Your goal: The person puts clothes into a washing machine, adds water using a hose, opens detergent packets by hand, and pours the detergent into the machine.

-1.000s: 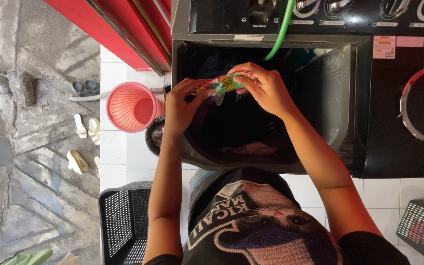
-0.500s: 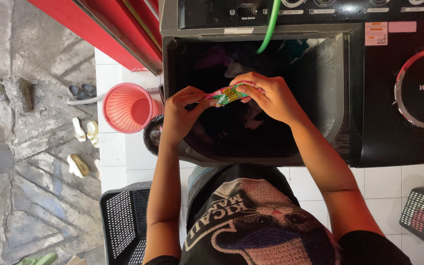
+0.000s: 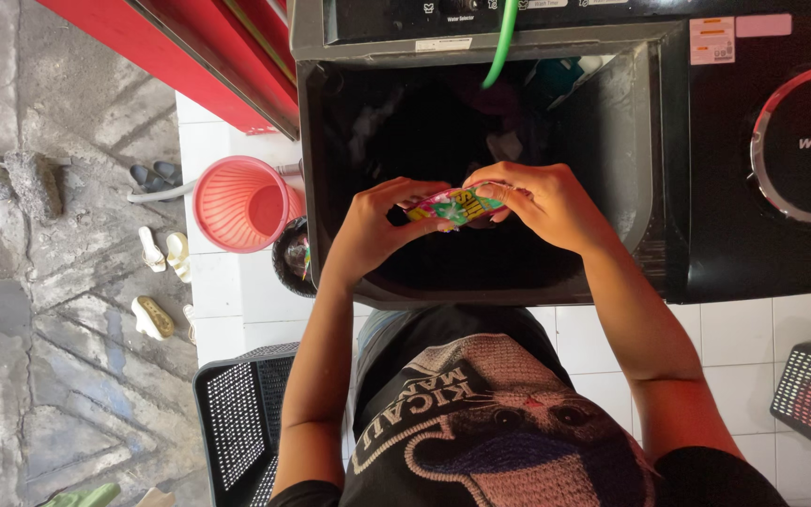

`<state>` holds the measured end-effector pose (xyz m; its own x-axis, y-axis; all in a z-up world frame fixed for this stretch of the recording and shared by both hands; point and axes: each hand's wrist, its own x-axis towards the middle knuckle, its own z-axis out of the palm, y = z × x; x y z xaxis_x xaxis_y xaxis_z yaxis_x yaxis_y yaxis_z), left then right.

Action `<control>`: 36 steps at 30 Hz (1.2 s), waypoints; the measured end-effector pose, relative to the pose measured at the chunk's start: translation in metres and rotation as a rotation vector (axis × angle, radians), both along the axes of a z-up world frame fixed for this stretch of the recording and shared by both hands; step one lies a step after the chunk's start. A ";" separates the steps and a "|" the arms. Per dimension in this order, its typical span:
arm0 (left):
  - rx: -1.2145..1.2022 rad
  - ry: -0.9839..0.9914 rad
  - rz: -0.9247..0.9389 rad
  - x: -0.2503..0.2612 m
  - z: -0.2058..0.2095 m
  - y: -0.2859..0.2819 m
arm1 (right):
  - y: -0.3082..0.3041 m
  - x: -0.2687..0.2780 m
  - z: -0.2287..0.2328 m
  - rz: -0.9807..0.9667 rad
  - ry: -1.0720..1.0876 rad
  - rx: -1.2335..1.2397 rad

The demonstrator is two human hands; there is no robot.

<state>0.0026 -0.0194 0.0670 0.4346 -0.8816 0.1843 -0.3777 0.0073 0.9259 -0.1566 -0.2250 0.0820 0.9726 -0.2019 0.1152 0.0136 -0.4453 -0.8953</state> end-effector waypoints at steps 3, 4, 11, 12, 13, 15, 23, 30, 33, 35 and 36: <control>-0.002 0.089 0.019 -0.014 -0.004 0.000 | 0.004 -0.003 -0.001 0.020 0.026 -0.005; 0.037 0.129 0.042 -0.018 -0.008 0.000 | 0.005 -0.004 -0.001 0.027 0.042 -0.016; -0.003 0.092 0.042 -0.039 -0.031 -0.004 | -0.002 -0.023 -0.006 0.052 0.098 -0.071; -0.016 0.095 0.031 -0.041 -0.034 -0.007 | -0.003 -0.027 -0.006 0.047 0.099 -0.070; -0.029 0.097 0.019 -0.044 -0.037 -0.010 | -0.004 -0.031 -0.006 0.030 0.112 -0.079; -0.016 0.105 0.018 -0.048 -0.042 -0.015 | -0.005 -0.038 -0.007 0.004 0.126 -0.087; 0.102 0.119 -0.083 -0.057 -0.051 -0.038 | -0.008 -0.064 -0.011 -0.168 0.290 -0.064; 0.089 0.127 -0.033 -0.025 -0.048 -0.026 | 0.002 -0.043 -0.030 -0.151 0.171 0.176; 0.125 0.100 0.129 -0.002 -0.049 -0.014 | 0.007 -0.014 -0.038 -0.104 0.195 0.116; 0.130 0.139 0.209 0.010 -0.049 -0.007 | 0.009 0.009 -0.045 -0.086 0.196 -0.035; 0.077 0.126 0.222 0.016 -0.048 -0.005 | 0.008 0.019 -0.049 -0.078 0.192 -0.037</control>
<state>0.0184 -0.0239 0.0189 0.6341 -0.7715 0.0525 -0.2441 -0.1353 0.9603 -0.1373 -0.2171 0.0335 0.9589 -0.2769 -0.0620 -0.1917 -0.4710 -0.8610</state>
